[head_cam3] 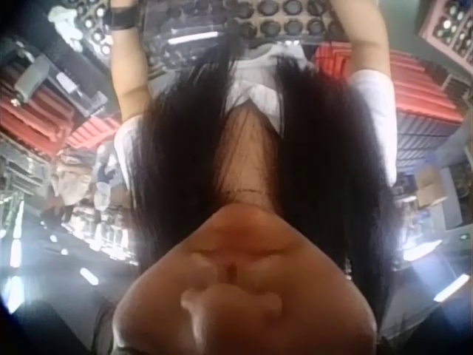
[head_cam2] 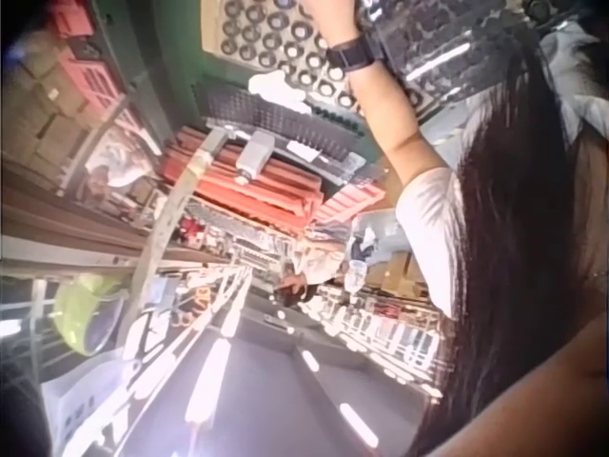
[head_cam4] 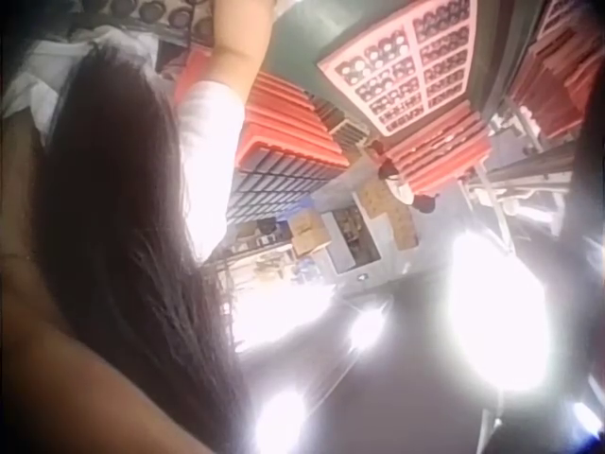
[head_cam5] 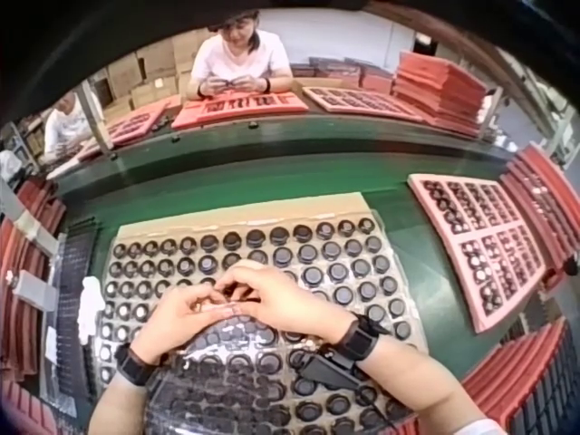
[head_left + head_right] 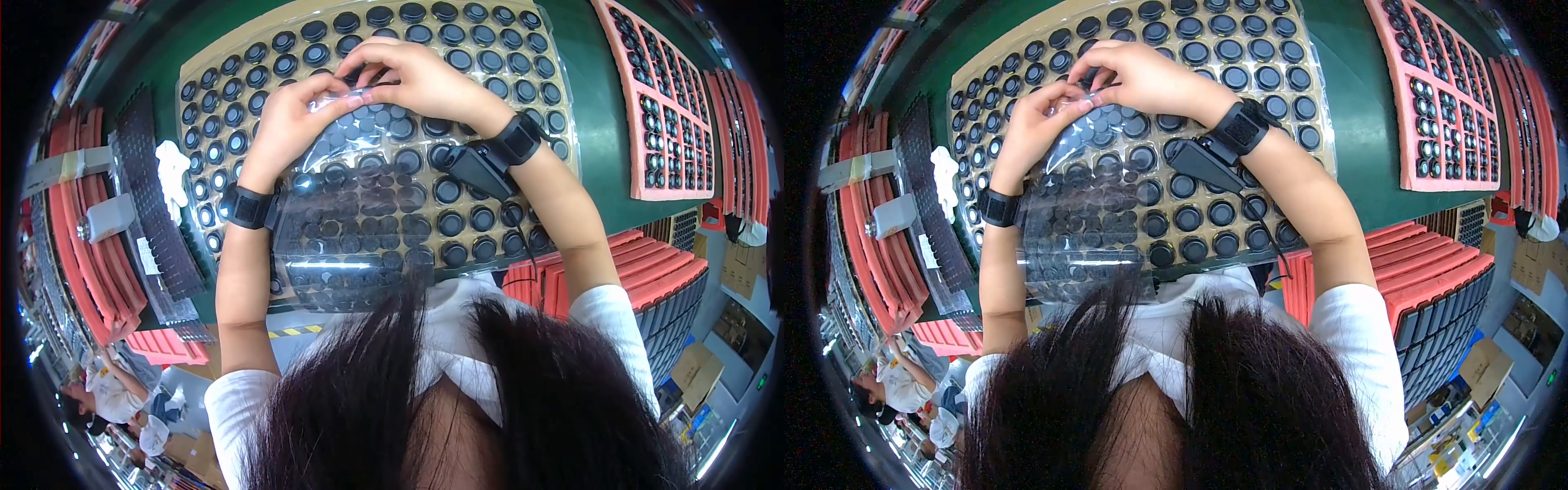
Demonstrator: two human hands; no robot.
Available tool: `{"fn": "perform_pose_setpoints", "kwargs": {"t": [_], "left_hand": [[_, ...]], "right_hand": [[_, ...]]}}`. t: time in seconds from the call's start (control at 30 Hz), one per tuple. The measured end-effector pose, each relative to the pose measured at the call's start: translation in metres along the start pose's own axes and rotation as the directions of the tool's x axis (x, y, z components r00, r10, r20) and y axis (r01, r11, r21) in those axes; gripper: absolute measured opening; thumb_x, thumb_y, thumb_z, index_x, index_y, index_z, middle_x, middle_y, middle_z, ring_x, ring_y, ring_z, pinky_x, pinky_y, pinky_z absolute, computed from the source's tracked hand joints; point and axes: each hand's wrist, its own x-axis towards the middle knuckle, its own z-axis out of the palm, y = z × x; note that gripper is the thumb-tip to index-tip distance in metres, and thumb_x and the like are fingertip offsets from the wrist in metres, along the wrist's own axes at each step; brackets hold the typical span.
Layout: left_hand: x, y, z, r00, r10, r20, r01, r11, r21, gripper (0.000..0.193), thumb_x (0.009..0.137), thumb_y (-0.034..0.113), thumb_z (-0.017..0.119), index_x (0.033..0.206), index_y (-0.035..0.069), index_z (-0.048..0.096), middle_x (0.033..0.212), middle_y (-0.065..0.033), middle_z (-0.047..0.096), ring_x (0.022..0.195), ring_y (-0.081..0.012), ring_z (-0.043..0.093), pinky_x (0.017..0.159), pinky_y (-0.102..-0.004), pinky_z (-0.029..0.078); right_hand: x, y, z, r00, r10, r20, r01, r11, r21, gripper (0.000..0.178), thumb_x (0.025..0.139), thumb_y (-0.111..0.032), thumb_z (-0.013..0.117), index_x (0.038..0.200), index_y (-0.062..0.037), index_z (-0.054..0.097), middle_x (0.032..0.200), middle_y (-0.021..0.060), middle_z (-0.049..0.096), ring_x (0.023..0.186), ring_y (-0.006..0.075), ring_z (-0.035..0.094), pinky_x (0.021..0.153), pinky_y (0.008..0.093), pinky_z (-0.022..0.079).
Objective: Manually picking small electronic components from a large tray and placing them into a plastic shipping tray.
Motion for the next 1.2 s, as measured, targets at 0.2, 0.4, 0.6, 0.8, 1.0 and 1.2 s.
{"fn": "perform_pose_setpoints", "kwargs": {"t": [0.2,0.4,0.6,0.8,1.0,1.2], "left_hand": [[0.000,-0.002,0.001,1.000,-0.018,0.014,0.018,1.000,0.012,0.027,0.076,0.029,0.067,0.089,0.006,0.063,0.072,-0.0068,0.063,0.065,-0.0140,0.058,0.061,-0.0246,0.044],[0.001,-0.003,-0.001,0.998,0.049,0.039,-0.051,0.997,0.053,0.029,0.072,0.030,0.070,0.088,0.007,0.064,0.072,-0.0075,0.062,0.064,-0.0156,0.058,0.059,-0.0258,0.044],[0.001,-0.005,0.000,0.998,0.041,0.046,-0.045,0.994,0.097,0.030,0.070,0.031,0.071,0.087,0.007,0.064,0.071,-0.0071,0.062,0.062,-0.0168,0.058,0.058,-0.0264,0.044],[0.000,-0.009,0.002,0.999,0.027,0.022,-0.027,0.999,0.036,0.030,0.072,0.033,0.070,0.086,0.007,0.064,0.067,-0.0057,0.060,0.059,-0.0147,0.056,0.055,-0.0255,0.042],[0.000,-0.010,0.003,1.000,-0.008,0.017,0.008,1.000,-0.010,0.029,0.074,0.034,0.068,0.085,0.007,0.065,0.061,-0.0024,0.055,0.056,-0.0107,0.050,0.052,-0.0236,0.038],[0.000,-0.006,0.003,1.000,-0.013,0.013,0.013,1.000,-0.005,0.028,0.075,0.033,0.067,0.085,0.007,0.065,0.058,0.0001,0.051,0.054,-0.0086,0.046,0.050,-0.0229,0.035]], "right_hand": [[-0.001,0.000,0.000,1.000,0.014,0.002,-0.014,1.000,0.012,0.031,0.075,-0.001,0.062,0.106,-0.0054,0.056,0.103,0.0047,0.053,0.087,0.0151,0.058,0.077,0.0253,0.048],[0.000,0.003,0.000,1.000,0.019,0.014,-0.020,1.000,0.020,0.030,0.077,0.001,0.058,0.106,-0.0049,0.055,0.101,0.0043,0.054,0.085,0.0135,0.058,0.077,0.0246,0.048],[-0.001,0.003,0.000,0.999,0.044,0.026,-0.045,0.998,0.038,0.029,0.078,0.002,0.055,0.107,-0.0048,0.055,0.098,0.0042,0.056,0.084,0.0117,0.057,0.076,0.0239,0.048],[0.000,0.006,0.001,0.993,0.104,0.059,-0.110,0.988,0.108,0.027,0.081,-0.001,0.053,0.108,-0.0039,0.054,0.096,0.0044,0.058,0.083,0.0099,0.057,0.076,0.0231,0.047],[-0.001,0.005,0.001,0.994,0.093,0.052,-0.098,0.989,0.107,0.025,0.083,-0.004,0.051,0.108,-0.0037,0.054,0.094,0.0041,0.059,0.083,0.0094,0.056,0.076,0.0226,0.046],[-0.001,0.010,0.003,0.992,0.112,0.060,-0.120,0.980,0.161,0.025,0.083,-0.005,0.051,0.108,-0.0034,0.054,0.093,0.0036,0.059,0.082,0.0085,0.056,0.075,0.0222,0.045]]}}
